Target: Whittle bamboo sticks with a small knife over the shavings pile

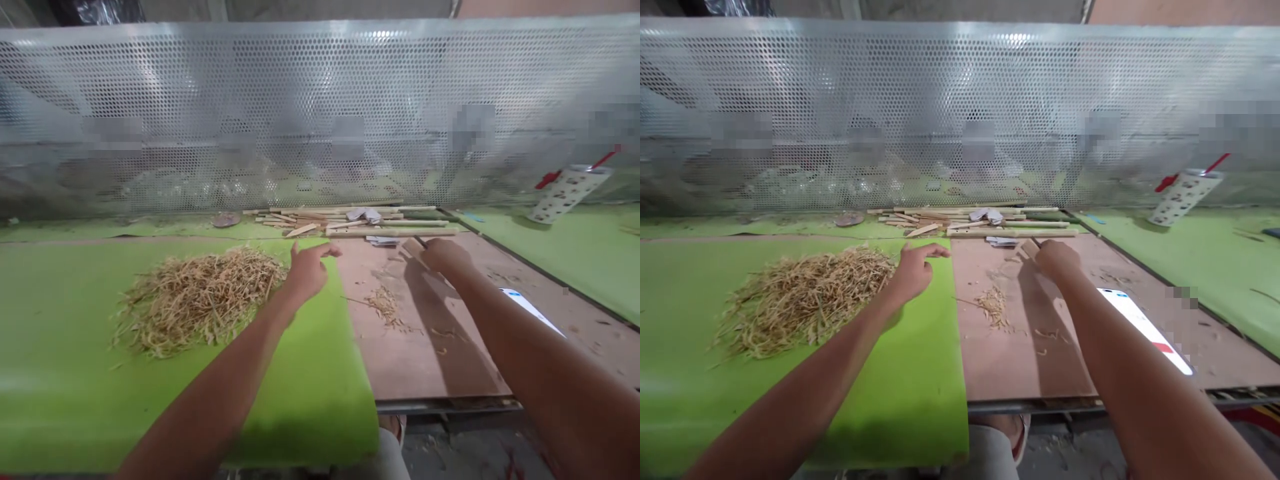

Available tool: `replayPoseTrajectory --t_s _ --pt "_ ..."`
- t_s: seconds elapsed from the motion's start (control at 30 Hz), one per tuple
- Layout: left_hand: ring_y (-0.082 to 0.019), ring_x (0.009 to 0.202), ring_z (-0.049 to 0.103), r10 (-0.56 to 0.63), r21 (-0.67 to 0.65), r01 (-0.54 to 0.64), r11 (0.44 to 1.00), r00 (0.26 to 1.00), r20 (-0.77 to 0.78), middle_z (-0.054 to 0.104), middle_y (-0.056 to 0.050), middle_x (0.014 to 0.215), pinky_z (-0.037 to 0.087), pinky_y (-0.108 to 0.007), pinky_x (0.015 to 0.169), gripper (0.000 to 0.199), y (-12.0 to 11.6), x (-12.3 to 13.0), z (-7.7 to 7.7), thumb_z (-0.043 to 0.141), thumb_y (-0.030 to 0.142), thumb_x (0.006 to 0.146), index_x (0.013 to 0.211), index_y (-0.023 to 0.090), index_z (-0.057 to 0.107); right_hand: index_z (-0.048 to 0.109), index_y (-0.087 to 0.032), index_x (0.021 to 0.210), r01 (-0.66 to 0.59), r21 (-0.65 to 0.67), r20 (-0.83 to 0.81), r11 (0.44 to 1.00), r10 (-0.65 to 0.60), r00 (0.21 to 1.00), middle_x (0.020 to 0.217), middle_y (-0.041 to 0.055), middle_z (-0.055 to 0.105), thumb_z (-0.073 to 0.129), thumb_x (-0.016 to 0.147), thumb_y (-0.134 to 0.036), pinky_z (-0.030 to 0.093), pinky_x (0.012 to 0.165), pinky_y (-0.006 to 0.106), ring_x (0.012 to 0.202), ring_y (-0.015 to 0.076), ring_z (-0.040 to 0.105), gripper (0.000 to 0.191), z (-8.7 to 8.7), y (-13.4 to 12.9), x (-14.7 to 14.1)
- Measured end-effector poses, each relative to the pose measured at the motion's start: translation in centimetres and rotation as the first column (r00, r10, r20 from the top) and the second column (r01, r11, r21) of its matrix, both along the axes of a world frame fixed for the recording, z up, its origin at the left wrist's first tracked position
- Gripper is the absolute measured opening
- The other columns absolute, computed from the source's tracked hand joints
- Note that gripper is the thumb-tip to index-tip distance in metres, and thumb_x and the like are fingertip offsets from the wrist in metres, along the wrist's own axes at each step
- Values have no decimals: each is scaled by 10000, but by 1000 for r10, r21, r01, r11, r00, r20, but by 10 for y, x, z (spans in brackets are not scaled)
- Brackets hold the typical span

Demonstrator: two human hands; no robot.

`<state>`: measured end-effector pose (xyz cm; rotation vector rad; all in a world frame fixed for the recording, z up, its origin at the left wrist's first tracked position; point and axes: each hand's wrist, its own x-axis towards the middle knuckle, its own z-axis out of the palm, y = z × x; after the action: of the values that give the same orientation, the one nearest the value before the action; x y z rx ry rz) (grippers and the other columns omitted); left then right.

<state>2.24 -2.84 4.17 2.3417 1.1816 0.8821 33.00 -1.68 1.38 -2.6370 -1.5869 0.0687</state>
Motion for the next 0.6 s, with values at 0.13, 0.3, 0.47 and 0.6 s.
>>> replayPoseTrajectory --t_s 0.13,0.3,0.47,0.6 --pt "-150 928 656 -16 -40 16 999 1000 4 728 -1 975 257 -488 1100 331 1 -2 -10 438 72 789 997 219 651 663 -126 1071 -232 -40 51 972 234 971 1028 186 673 434 869 -320 393 643 286 887 269 628 361 1 2 -20" --pt "-144 825 653 79 -77 -79 994 997 -3 729 -32 938 480 -309 847 266 6 -8 -10 440 135 820 943 199 667 664 -184 934 -489 -127 35 863 497 867 882 119 686 388 902 -442 349 575 268 723 217 605 379 10 -18 -47" --pt "-168 821 656 63 -151 -86 985 987 -148 731 -38 951 494 -293 750 250 4 -6 -13 464 169 821 902 210 697 649 -209 846 -474 -108 65 874 482 874 830 85 680 449 865 -381 311 537 255 698 201 583 265 24 -21 -46" --pt "-166 763 650 31 -127 -56 990 982 -189 735 -27 908 484 -288 709 266 2 -4 -14 454 193 828 908 225 705 655 -184 872 -446 -12 104 895 445 889 857 113 686 435 862 -362 327 543 258 737 218 599 283 29 5 -68"
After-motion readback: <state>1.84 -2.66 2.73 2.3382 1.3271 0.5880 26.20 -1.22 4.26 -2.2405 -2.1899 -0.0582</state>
